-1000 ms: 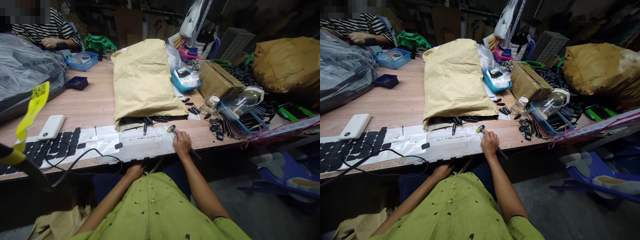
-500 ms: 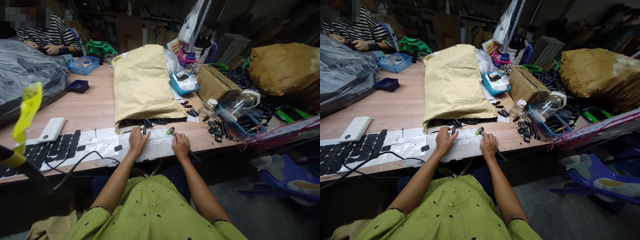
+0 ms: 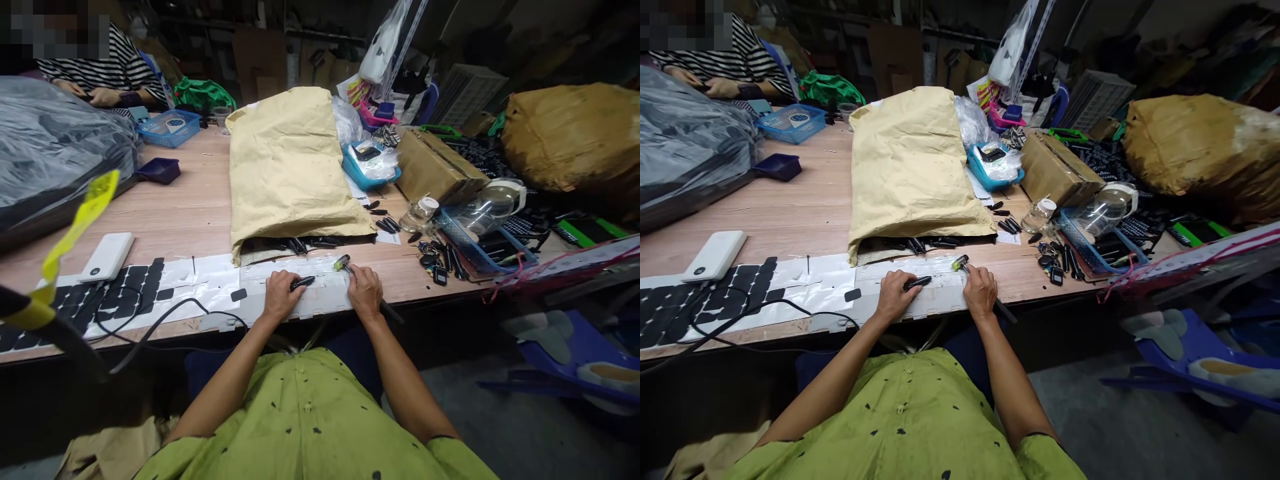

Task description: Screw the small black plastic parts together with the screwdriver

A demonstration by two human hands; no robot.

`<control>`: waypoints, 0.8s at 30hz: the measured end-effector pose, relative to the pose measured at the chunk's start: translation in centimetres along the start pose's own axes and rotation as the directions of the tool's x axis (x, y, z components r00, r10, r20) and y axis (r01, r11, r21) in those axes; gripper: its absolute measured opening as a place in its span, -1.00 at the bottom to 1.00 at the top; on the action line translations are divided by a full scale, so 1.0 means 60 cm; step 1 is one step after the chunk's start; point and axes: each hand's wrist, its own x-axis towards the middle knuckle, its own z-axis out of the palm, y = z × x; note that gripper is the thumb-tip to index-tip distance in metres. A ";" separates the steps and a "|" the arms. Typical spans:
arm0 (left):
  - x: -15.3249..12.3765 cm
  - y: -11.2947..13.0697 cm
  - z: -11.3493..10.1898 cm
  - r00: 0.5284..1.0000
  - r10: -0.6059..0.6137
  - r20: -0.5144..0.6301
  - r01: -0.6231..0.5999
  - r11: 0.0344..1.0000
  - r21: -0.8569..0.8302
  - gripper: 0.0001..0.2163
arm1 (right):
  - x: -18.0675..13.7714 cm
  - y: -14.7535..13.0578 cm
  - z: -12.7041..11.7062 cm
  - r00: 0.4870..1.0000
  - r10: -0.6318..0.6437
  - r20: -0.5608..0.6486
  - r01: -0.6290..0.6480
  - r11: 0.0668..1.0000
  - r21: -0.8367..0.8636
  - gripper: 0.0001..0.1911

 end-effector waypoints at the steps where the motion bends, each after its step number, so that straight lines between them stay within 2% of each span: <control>1: 0.002 0.000 0.000 1.000 -0.002 0.009 0.002 1.000 -0.007 -0.89 | -0.002 -0.004 -0.005 1.000 -0.007 -0.010 0.007 0.999 0.038 -0.67; 4: 0.005 0.000 -0.002 1.000 -0.005 0.019 0.005 1.000 -0.016 -0.88 | -0.015 -0.027 -0.023 0.998 -0.023 -0.050 0.032 0.978 0.207 -0.65; 9: 0.005 0.003 -0.002 0.999 -0.030 0.016 0.030 0.999 -0.021 -0.87 | -0.036 -0.081 -0.051 0.994 -0.107 0.031 0.085 0.909 0.409 -0.69; 12: 0.006 0.005 0.000 0.999 -0.043 0.021 0.043 0.999 -0.029 -0.87 | -0.042 -0.098 -0.058 0.988 -0.152 0.025 0.127 0.898 0.422 -0.68; 17: 0.006 0.006 0.004 1.000 -0.027 0.003 0.027 0.999 -0.045 -0.88 | -0.050 -0.098 -0.050 0.978 -0.205 0.031 0.180 0.916 0.359 -0.66; 24: 0.006 0.011 0.004 0.999 -0.041 0.028 0.043 0.998 -0.053 -0.86 | -0.050 -0.106 -0.050 0.974 -0.225 0.008 0.207 0.908 0.365 -0.65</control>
